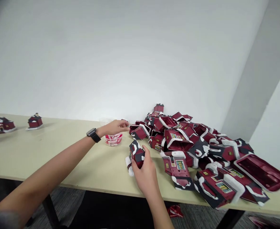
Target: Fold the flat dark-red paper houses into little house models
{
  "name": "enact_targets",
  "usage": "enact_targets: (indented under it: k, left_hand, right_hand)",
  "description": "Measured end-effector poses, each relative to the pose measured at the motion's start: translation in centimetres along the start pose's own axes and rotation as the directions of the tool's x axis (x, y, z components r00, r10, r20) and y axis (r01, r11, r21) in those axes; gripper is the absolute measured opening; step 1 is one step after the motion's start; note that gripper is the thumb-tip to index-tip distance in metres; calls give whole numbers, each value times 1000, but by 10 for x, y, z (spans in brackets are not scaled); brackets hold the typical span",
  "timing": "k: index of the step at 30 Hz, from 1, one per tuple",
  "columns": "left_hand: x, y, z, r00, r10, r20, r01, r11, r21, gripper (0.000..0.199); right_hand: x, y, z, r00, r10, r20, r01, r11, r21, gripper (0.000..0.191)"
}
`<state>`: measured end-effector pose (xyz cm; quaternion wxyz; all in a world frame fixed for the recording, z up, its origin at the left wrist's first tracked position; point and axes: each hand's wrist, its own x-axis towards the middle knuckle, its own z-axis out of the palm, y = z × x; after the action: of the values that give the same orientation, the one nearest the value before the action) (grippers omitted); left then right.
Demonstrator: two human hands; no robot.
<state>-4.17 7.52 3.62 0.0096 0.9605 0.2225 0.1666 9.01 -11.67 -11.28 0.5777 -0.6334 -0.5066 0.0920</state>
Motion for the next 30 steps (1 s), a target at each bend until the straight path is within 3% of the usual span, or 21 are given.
enact_targets:
  k: [2,4,7,10,15,19,21,25,30]
  left_hand:
    - [6,-29,9,988,-134,-75,143,980,136,25]
    - [10,-50,22,980,-187,-70,197,964,178,12]
    - [12,-66,36,979,-194,-59,201,961,190,20]
    - [10,-68,33,979,-180,-97,195,964,183,22]
    - [-4,-43,14,973,-123,-194,143,986,91,31]
    - [-27,-1,19,993,38,-109,-46,997,-68,30]
    - [-39,19,27,985,123,-121,-146,968,-204,24]
    - [-57,47,45,932,248,-263,-324,896,-304,23]
    - [-60,57,65,864,289,-413,-432,847,-310,17]
  right_hand:
    - [0,0,0,1000,-8,3,8,1000,-5,67]
    - [1,1,0,1000,-7,11,7,1000,-3,66]
    - [1,2,0,1000,-11,11,11,1000,-6,66]
    - [0,1,-1,1000,-14,14,15,1000,-13,64]
    - [0,2,-1,1000,-7,2,7,999,36,67]
    - [4,8,0,996,52,-79,-38,986,163,70]
    - [7,12,0,985,106,-134,-71,967,243,72]
    - [10,16,-1,969,175,-175,-103,928,357,76]
    - [10,17,-1,975,173,-140,-92,887,453,71]
